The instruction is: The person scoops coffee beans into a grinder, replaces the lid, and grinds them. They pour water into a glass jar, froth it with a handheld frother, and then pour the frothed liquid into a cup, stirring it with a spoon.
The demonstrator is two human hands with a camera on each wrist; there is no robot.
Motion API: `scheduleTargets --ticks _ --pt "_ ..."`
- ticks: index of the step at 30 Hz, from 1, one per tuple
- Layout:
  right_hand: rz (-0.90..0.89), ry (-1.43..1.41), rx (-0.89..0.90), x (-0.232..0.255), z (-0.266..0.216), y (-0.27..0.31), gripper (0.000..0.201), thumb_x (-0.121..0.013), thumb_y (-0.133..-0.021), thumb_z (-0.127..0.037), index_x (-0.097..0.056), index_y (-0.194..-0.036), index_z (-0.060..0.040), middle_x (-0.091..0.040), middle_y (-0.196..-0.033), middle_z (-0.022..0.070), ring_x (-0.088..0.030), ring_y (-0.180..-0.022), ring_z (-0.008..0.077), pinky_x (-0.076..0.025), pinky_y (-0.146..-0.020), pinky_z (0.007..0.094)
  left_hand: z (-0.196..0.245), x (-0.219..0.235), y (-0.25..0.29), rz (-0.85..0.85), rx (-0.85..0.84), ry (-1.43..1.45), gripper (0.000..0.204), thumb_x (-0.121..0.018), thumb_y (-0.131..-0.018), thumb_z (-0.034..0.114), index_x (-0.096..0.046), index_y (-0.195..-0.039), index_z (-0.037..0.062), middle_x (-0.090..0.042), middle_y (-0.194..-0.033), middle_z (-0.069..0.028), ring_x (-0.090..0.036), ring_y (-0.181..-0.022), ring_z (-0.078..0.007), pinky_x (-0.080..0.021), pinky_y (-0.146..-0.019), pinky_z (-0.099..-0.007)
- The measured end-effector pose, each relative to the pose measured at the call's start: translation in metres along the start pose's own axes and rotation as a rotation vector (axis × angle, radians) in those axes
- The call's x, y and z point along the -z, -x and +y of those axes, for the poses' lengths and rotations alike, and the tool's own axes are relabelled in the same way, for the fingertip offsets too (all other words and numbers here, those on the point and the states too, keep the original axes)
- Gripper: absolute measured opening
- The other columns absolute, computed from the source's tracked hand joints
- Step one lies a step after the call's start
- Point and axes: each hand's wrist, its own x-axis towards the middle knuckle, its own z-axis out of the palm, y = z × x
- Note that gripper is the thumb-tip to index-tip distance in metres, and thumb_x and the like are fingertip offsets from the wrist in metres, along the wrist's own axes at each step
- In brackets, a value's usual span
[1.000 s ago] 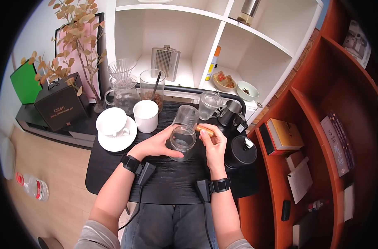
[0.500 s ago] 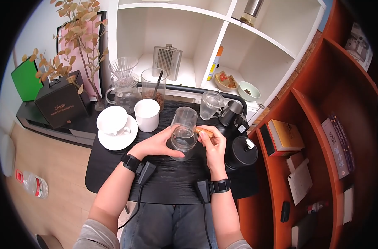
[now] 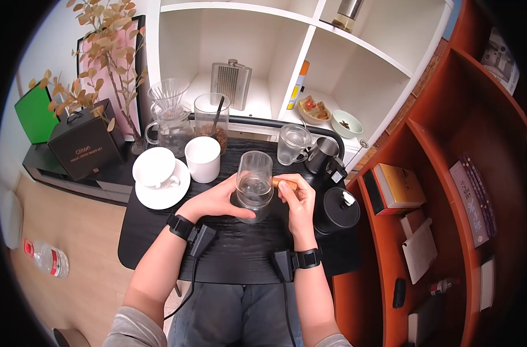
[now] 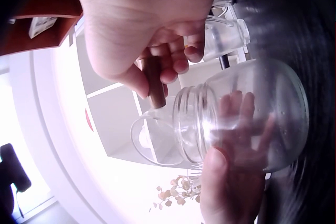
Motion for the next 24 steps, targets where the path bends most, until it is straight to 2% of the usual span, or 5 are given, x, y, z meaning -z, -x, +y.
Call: scheduleTargets --ticks 5,9,13,21,24 --pt "0.032 0.016 0.011 0.001 -0.002 0.000 0.010 -0.059 -0.088 -0.008 -0.062 -0.095 -0.0008 -0.061 -0.084 0.0005 -0.048 -0.070 0.0029 -0.038 -0.063 0.0181 0.004 -0.001 0.001 0.006 0.011 -0.033 0.087 -0.081 -0.068 0.023 -0.033 -0.137 0.0034 -0.035 -0.137 -0.0120 -0.034 -0.128 -0.0221 -0.026 -0.108 -0.0337" --pt "0.073 0.019 0.036 0.002 -0.002 -0.001 0.009 -0.058 -0.089 -0.007 -0.061 -0.094 -0.0016 -0.059 -0.081 -0.0014 -0.044 -0.066 0.0019 -0.035 -0.059 0.0176 0.009 -0.002 0.001 0.029 0.034 0.089 0.084 -0.081 -0.067 0.021 -0.034 -0.135 0.0018 -0.039 -0.131 -0.0103 -0.039 -0.122 -0.0201 -0.030 -0.105 -0.0322" --pt "0.131 0.001 0.067 0.003 0.001 -0.002 0.007 -0.056 -0.089 -0.007 -0.060 -0.092 -0.0028 -0.054 -0.075 -0.0044 -0.037 -0.060 0.0002 -0.028 -0.052 0.0175 0.003 -0.003 0.000 0.034 0.007 0.116 0.080 -0.081 -0.068 0.020 -0.036 -0.132 0.0015 -0.041 -0.127 -0.0094 -0.041 -0.119 -0.0189 -0.033 -0.103 -0.0320" --pt "0.118 0.031 0.045 0.004 0.003 -0.002 0.010 -0.057 -0.090 -0.006 -0.059 -0.099 -0.0007 -0.061 -0.091 0.0016 -0.052 -0.080 0.0031 -0.041 -0.070 0.0182 0.007 -0.002 0.001 0.027 0.013 0.072 0.082 -0.080 -0.069 0.022 -0.035 -0.135 0.0050 -0.040 -0.131 -0.0080 -0.038 -0.124 -0.0201 -0.034 -0.102 -0.0360" --pt "0.084 0.041 0.025 0.002 0.005 -0.002 0.013 -0.057 -0.090 -0.005 -0.059 -0.102 0.0001 -0.062 -0.094 0.0032 -0.054 -0.083 0.0047 -0.043 -0.073 0.0189 0.008 -0.002 0.001 0.023 0.027 0.061 0.086 -0.081 -0.068 0.020 -0.033 -0.137 0.0042 -0.038 -0.135 -0.0087 -0.037 -0.125 -0.0190 -0.033 -0.104 -0.0352"
